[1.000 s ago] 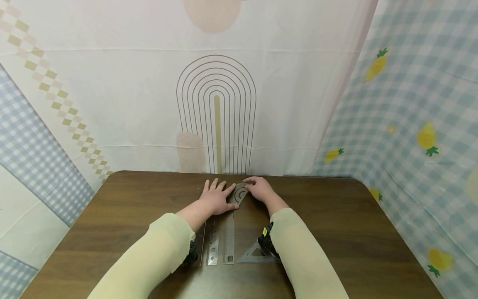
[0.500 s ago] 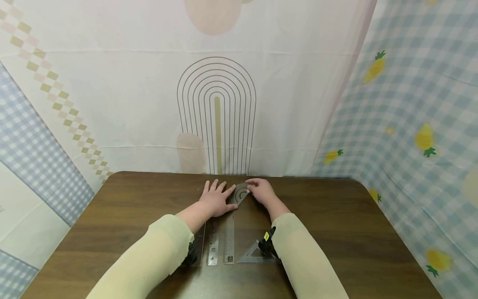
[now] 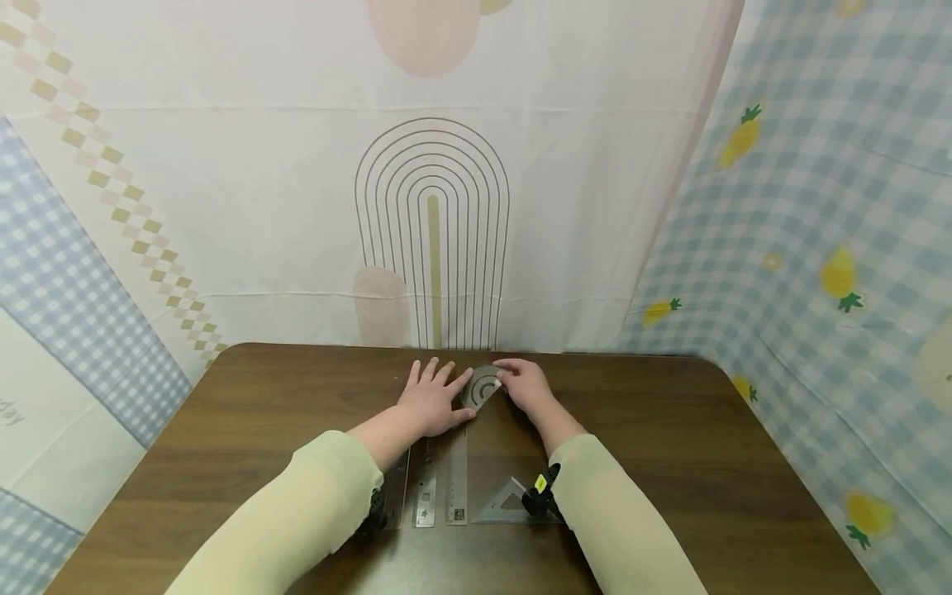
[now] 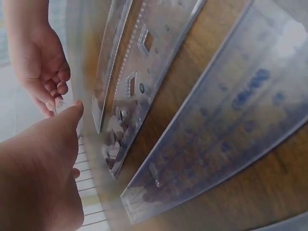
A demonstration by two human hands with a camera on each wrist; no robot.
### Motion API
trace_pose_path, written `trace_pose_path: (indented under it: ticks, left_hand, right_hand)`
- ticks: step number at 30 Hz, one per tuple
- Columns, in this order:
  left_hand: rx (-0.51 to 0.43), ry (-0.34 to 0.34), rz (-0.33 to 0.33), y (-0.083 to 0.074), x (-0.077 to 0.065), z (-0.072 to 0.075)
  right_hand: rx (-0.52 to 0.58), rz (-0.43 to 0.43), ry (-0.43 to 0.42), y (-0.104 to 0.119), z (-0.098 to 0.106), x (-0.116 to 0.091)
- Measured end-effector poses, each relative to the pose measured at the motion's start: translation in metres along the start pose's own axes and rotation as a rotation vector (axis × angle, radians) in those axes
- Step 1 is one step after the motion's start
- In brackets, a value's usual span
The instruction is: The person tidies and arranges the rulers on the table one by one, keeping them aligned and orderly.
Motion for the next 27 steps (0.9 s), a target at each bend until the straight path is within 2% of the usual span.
trace_pose_path:
  ticks: [11, 16, 27]
  left_hand:
    - [0.026, -0.031, -0.045, -0.013, -0.011, 0.003]
    - [0.041, -0.040, -0.063, -0.018, -0.013, -0.002]
    - [0.051, -0.058, -0.117, -0.032, -0.021, -0.002]
  right_hand:
    - [0.108, -0.051, -0.026, -0.006, 0.009, -0.020]
    - [0.107, -0.075, -0.028, -0.010, 0.013, -0.031]
    - [0.126, -0.066, -0.016, -0.013, 0.024, -0.056]
Point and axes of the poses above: each hand's wrist, its own x-axis towards the middle knuckle, its own z-axis out of the back of the hand, y = z × x, the point moved 3 cm from there along x, towards the middle knuckle, and after that the axes turned 1 degree about -z, right-handed, at the moved point
